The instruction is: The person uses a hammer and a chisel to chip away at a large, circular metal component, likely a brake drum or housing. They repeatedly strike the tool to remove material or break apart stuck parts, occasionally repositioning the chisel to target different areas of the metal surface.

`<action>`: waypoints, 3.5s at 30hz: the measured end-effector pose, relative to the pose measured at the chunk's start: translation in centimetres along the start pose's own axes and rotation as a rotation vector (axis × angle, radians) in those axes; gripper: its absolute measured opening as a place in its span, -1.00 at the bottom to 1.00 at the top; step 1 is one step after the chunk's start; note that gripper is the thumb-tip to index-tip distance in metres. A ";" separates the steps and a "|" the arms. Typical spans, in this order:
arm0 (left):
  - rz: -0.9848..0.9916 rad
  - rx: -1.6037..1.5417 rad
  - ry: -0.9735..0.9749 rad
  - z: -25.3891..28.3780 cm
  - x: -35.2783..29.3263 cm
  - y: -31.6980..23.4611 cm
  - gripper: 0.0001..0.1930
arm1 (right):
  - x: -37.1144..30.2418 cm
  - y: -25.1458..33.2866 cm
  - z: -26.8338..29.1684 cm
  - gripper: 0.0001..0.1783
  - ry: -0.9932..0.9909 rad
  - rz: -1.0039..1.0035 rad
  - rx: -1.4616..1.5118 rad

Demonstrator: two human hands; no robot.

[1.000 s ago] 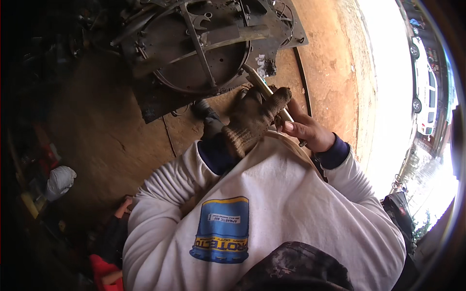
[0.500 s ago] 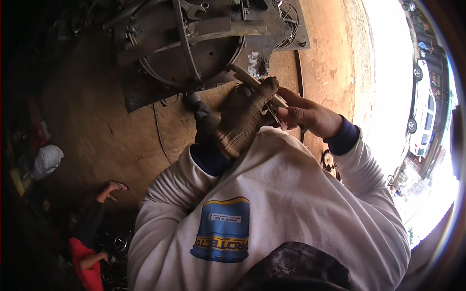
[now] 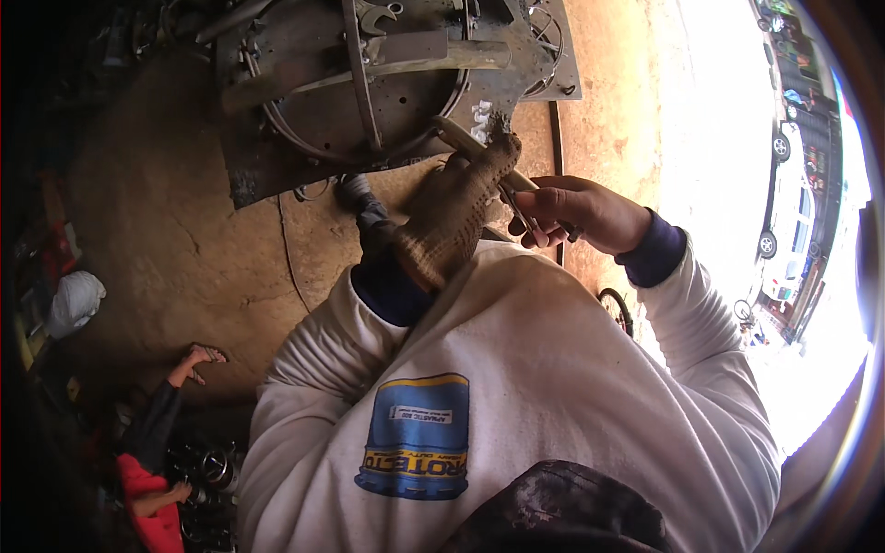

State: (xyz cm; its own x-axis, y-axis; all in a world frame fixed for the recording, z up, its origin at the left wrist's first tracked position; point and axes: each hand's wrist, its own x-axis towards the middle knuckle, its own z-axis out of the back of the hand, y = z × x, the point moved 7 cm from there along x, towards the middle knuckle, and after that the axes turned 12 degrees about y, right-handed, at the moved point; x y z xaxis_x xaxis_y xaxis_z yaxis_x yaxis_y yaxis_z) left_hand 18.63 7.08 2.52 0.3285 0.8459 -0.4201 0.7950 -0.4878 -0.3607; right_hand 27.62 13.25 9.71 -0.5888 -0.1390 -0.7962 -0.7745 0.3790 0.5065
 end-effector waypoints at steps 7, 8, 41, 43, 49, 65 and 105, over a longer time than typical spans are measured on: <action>-0.018 -0.083 0.104 -1.0 0.5 0.8 -0.53 | -0.1 -0.1 -0.8 -0.69 -0.036 -0.057 0.118; -0.017 -0.088 0.110 -0.9 0.6 0.9 -0.56 | -0.1 0.0 -0.7 -0.70 -0.041 -0.052 0.133; -0.169 -0.490 0.269 -3.2 -0.1 -0.6 -0.71 | -5.8 5.7 -2.9 -0.47 -0.482 0.260 -0.782; -0.189 -0.535 0.189 -3.0 0.0 -0.4 -0.76 | -5.8 5.9 -3.4 -0.47 -0.507 0.322 -0.831; -0.207 -0.558 0.245 -2.4 0.8 0.5 -0.71 | -5.7 5.6 -3.8 -0.47 -0.490 0.314 -0.937; -0.181 -0.589 0.092 -2.2 0.8 0.8 -0.77 | -3.8 -1.9 -1.4 -0.62 -0.332 0.314 -0.022; -0.563 0.838 -0.263 -4.8 -1.6 -3.0 -0.67 | -6.9 -4.1 0.4 -0.36 -0.662 0.661 -0.233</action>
State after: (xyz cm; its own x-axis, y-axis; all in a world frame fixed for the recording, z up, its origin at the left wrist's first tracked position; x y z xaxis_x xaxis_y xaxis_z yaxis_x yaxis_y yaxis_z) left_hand 18.17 8.23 8.21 -0.1818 0.9728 -0.1437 0.1567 -0.1156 -0.9809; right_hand 34.94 13.03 13.02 -0.7277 0.6089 -0.3158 -0.4019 -0.0055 0.9157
